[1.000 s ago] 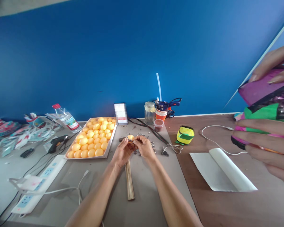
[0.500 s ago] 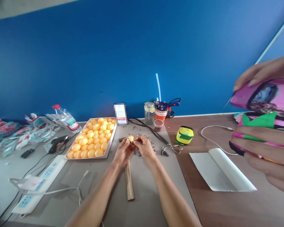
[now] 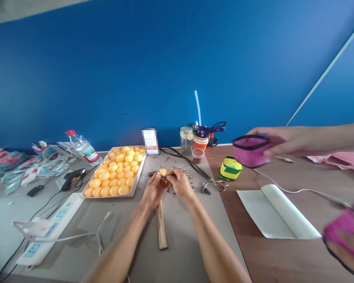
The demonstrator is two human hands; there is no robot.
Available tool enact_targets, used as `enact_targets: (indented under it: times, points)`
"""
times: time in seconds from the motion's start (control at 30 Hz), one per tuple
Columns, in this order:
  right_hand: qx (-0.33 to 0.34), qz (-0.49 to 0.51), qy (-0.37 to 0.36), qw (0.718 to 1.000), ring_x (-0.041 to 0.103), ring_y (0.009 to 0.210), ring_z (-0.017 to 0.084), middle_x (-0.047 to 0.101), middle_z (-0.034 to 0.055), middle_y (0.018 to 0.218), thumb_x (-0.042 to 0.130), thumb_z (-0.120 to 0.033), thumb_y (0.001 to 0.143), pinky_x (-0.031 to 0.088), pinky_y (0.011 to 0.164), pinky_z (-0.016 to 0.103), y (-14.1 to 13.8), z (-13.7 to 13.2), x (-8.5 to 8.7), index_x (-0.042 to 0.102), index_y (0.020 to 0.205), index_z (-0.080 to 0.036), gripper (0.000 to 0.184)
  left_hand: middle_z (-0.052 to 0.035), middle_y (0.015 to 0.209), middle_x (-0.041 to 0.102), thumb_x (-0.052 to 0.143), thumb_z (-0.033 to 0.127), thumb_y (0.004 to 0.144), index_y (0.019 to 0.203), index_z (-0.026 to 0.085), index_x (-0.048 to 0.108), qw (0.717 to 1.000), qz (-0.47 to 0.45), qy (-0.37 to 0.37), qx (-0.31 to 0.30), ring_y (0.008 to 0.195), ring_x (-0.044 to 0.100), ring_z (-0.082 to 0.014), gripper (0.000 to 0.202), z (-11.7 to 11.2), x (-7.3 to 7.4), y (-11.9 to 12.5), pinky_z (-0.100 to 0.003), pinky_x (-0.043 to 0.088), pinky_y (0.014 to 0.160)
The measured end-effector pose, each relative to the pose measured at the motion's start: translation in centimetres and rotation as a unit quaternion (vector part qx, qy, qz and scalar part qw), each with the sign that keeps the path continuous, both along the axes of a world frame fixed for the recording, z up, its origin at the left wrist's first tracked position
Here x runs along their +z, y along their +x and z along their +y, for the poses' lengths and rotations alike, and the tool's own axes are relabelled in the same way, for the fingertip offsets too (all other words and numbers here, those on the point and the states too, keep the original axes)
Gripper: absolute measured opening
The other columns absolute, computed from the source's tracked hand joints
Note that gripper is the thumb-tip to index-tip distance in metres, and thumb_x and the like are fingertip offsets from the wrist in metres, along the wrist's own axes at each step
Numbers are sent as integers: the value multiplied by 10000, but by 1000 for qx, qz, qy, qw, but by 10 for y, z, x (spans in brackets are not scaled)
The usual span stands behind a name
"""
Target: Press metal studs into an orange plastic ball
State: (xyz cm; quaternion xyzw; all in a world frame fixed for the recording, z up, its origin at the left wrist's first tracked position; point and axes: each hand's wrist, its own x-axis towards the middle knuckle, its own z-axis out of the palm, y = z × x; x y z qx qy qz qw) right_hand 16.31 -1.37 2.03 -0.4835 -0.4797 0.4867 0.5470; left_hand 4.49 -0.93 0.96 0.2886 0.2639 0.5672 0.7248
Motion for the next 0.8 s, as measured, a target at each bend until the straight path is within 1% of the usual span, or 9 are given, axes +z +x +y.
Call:
enact_targets:
  times: [0.2,0.27,0.37,0.43,0.5,0.57,0.67,0.73,0.8]
  points:
    - [-29,-12,-4,1000,383,417,85,472,-66,456,563,-276,674,286,419,214,-3,2,-3,521,668,-193,93,2,748,628,735,298,708,940,160,620,1000,3,7,3,614,568,-97,293,0,-1,1,-247,449,645]
    - [-44,-12,-6,999,392,417,90,475,-64,461,569,-276,668,293,420,219,-4,2,-4,518,671,-195,96,-1,749,631,727,298,718,929,157,622,1000,1,0,-1,617,571,-96,274,1,-2,0,-242,449,643]
    - [-42,-3,-2,999,402,428,98,466,-64,474,563,-297,683,313,438,227,-2,3,-3,525,699,-195,110,-17,755,643,717,314,729,886,145,625,1000,-10,-26,-12,627,586,-105,248,4,-3,-3,-249,462,656]
    - [-46,-40,5,998,451,479,117,518,-41,535,542,-307,717,355,484,240,3,3,-2,558,747,-191,121,-43,782,658,696,339,748,865,136,626,998,-21,-54,-17,639,599,-120,245,6,-3,-5,-262,477,656]
    - [-70,-143,30,987,543,618,148,613,8,685,505,-267,752,412,599,264,9,2,-1,601,782,-188,128,-69,832,673,667,355,773,865,131,624,996,-35,-85,-17,643,603,-124,245,8,-2,-8,-268,489,652]
    - [-83,-287,47,953,590,796,177,659,59,867,464,-195,777,419,734,286,13,0,-1,639,811,-181,179,-87,883,681,643,350,793,881,132,621,994,-45,-103,-14,639,601,-117,236,9,-1,-9,-270,498,658]
    - [-44,-497,22,866,596,893,205,653,111,985,435,-156,819,383,802,318,10,-6,-1,659,897,-170,238,-93,905,684,631,343,803,893,134,616,993,-48,-104,-12,625,590,-107,229,9,1,-10,-265,502,655]
    - [-16,-586,2,810,596,894,220,647,130,1015,438,-175,843,361,801,336,5,-8,-2,650,956,-175,240,-96,903,684,634,351,799,881,130,614,994,-49,-99,-14,620,581,-104,236,9,2,-9,-260,497,640]
    - [-11,-622,-4,783,595,892,226,642,135,1036,435,-176,853,341,795,344,1,-9,-4,640,982,-183,243,-99,904,683,645,358,787,858,129,611,994,-52,-96,-15,618,574,-104,242,9,2,-9,-257,491,630]
